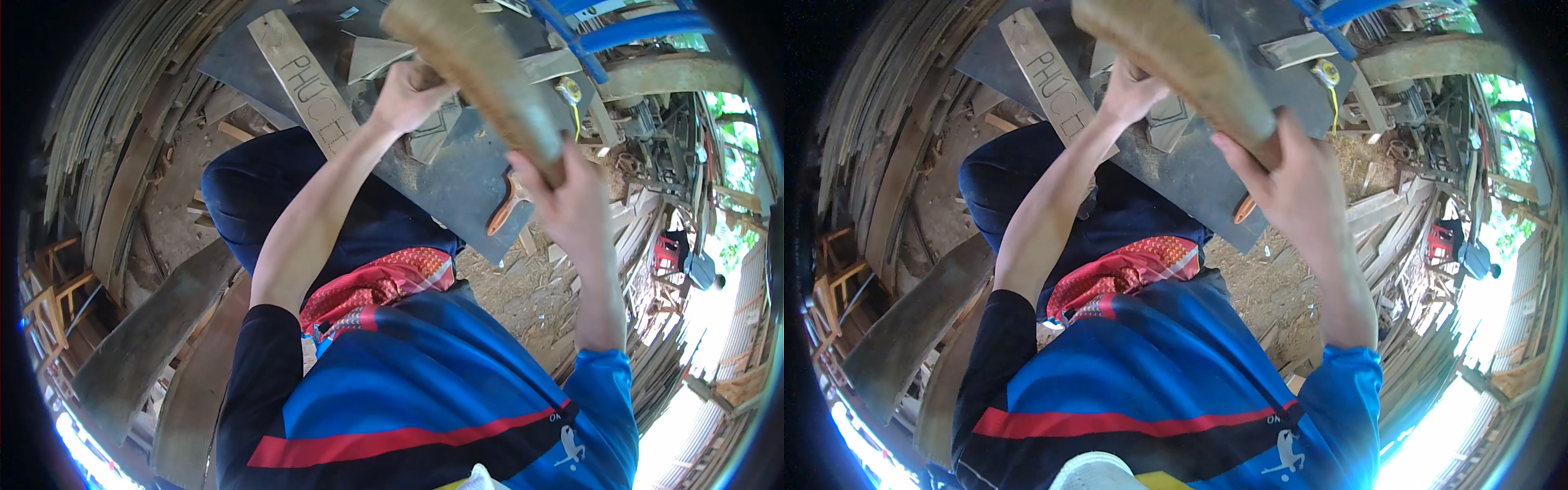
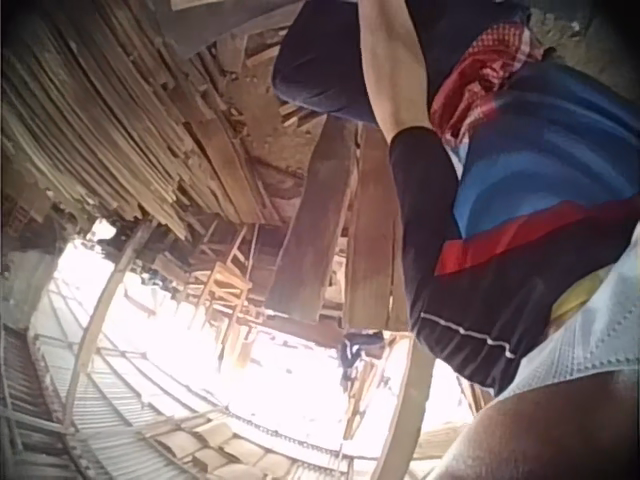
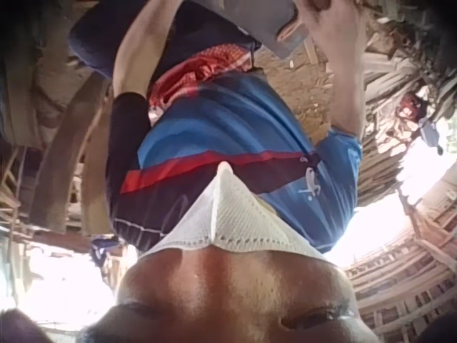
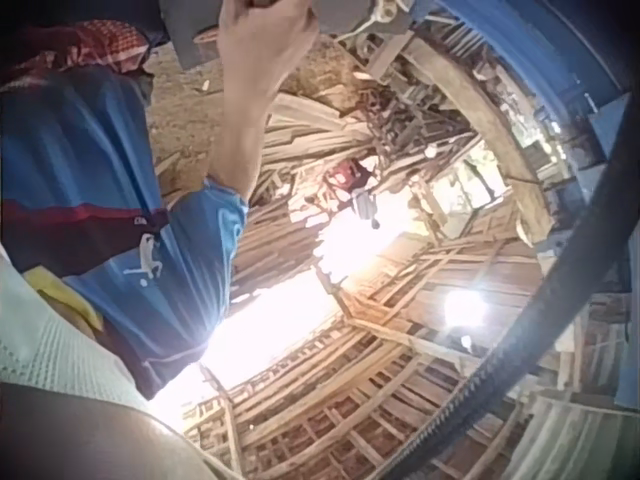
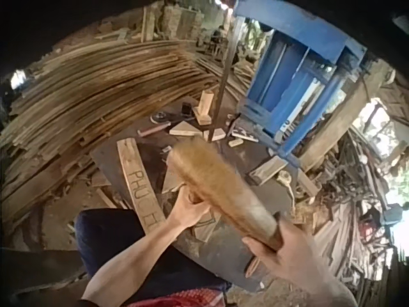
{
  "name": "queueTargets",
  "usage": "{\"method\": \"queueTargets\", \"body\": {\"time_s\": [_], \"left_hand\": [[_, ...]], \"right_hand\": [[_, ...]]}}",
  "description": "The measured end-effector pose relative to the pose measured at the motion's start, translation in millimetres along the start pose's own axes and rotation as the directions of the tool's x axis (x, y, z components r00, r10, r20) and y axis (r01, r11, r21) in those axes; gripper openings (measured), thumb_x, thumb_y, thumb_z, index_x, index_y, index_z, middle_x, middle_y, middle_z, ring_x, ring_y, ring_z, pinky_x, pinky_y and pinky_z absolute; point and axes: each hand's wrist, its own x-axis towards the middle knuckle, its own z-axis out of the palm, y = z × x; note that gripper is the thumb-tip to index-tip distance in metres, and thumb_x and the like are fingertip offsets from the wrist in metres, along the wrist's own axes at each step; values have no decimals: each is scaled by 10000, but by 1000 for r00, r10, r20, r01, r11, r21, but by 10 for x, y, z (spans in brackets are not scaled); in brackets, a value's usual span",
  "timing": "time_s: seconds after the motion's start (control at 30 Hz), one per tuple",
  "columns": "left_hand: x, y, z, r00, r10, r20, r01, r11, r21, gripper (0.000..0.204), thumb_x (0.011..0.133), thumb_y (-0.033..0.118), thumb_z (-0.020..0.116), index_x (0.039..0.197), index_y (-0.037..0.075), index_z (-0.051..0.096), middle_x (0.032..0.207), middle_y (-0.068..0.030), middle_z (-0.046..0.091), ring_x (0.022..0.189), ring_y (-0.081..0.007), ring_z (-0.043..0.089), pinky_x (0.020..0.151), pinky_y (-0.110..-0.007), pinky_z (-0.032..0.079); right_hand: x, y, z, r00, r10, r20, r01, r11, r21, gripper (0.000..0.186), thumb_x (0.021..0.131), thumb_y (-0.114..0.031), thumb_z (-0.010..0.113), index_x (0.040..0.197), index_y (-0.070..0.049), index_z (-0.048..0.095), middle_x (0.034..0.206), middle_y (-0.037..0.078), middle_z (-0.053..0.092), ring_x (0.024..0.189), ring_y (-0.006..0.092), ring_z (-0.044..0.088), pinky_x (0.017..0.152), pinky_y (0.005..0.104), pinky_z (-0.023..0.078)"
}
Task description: The person carves a small wooden block using a chisel and a wooden mallet. They repeatedly strike the chisel to remove wood chips, occasionally pausing to clear debris from the workpiece with their hand.
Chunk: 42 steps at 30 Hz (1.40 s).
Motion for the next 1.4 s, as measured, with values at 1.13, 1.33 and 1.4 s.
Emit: {"method": "queueTargets", "body": {"time_s": [1.13,1.33,1.4], "left_hand": [[-58,-66,154,998,37,-50,-26,976,215,274,849,252,766,791,1,673,587,-21,595,562,-84,528,559,-315,472],[-27,2,150,999,-44,-11,45,952,302,203,863,184,741,821,-8,692,646,6,640,594,-52,533,575,-273,467],[-74,2,125,998,39,-56,-26,977,211,197,860,183,740,803,4,681,631,9,622,584,-57,527,562,-276,455]], "right_hand": [[-60,-17,-138,968,246,45,-245,969,-40,448,923,-455,716,1033,-24,656,762,174,717,670,336,723,596,434,543],[-124,99,-126,977,211,43,-213,974,70,507,898,-476,737,1033,2,636,764,162,717,681,319,730,602,418,561],[-161,118,-143,970,239,50,-243,965,95,523,893,-484,740,1018,12,629,763,167,716,681,323,732,597,416,562]]}}
